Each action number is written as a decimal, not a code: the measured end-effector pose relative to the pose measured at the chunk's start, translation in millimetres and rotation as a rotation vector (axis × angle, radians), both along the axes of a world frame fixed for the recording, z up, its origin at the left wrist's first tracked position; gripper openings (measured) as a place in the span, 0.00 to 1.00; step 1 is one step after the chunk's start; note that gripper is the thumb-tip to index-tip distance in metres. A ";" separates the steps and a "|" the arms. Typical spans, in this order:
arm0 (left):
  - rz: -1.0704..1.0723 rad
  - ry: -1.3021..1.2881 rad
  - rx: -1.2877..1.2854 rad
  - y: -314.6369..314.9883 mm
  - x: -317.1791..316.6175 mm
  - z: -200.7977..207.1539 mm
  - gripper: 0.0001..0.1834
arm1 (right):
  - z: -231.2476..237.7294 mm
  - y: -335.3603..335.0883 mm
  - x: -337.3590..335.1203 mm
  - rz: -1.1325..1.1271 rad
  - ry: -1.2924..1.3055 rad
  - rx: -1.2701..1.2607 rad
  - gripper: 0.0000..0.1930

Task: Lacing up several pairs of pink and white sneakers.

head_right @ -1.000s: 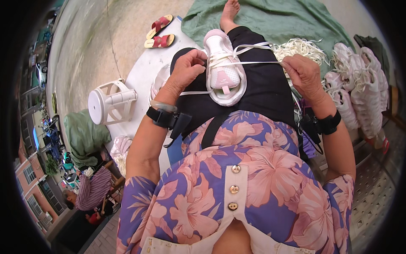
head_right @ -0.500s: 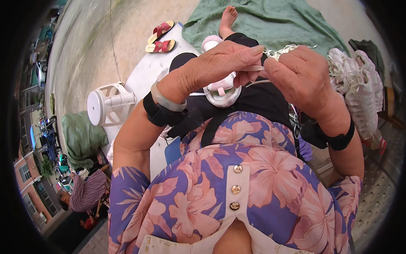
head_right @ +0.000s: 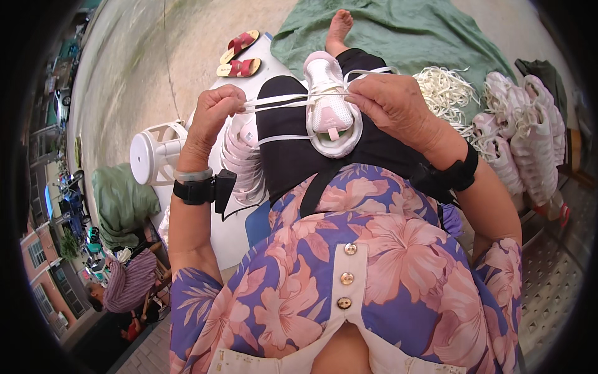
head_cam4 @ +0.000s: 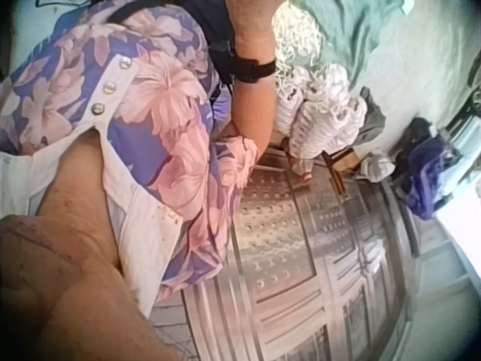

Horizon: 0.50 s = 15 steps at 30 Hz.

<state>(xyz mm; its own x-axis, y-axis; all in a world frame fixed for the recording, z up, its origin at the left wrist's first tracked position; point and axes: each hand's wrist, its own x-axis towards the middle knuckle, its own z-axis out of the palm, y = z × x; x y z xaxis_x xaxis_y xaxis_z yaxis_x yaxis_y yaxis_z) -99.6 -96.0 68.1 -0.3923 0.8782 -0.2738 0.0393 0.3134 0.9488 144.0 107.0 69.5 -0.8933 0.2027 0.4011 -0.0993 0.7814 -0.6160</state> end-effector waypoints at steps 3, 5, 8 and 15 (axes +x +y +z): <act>0.004 0.691 -0.174 -7.6 6.1 -22.8 0.04 | -16.4 -8.2 -18.4 0.041 -0.013 0.165 0.05; 0.007 0.845 0.145 5.8 23.6 -32.4 0.09 | -23.3 -17.1 -26.1 0.094 -0.025 0.223 0.06; -0.042 0.234 0.149 36.9 65.7 -22.2 0.09 | -28.5 -27.1 -30.8 0.165 -0.060 0.314 0.06; -0.166 -0.226 0.044 57.0 89.8 -36.5 0.25 | -33.6 -30.0 -25.8 0.124 -0.065 0.020 0.06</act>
<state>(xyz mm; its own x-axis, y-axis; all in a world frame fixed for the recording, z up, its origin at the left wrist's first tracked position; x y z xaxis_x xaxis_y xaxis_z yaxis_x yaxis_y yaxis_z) -9.8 -39.0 31.6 -0.1759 0.9383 -0.2979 -0.1273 0.2784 0.9520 118.1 76.9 35.8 -0.9351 0.0815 0.3448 -0.1568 0.7775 -0.6090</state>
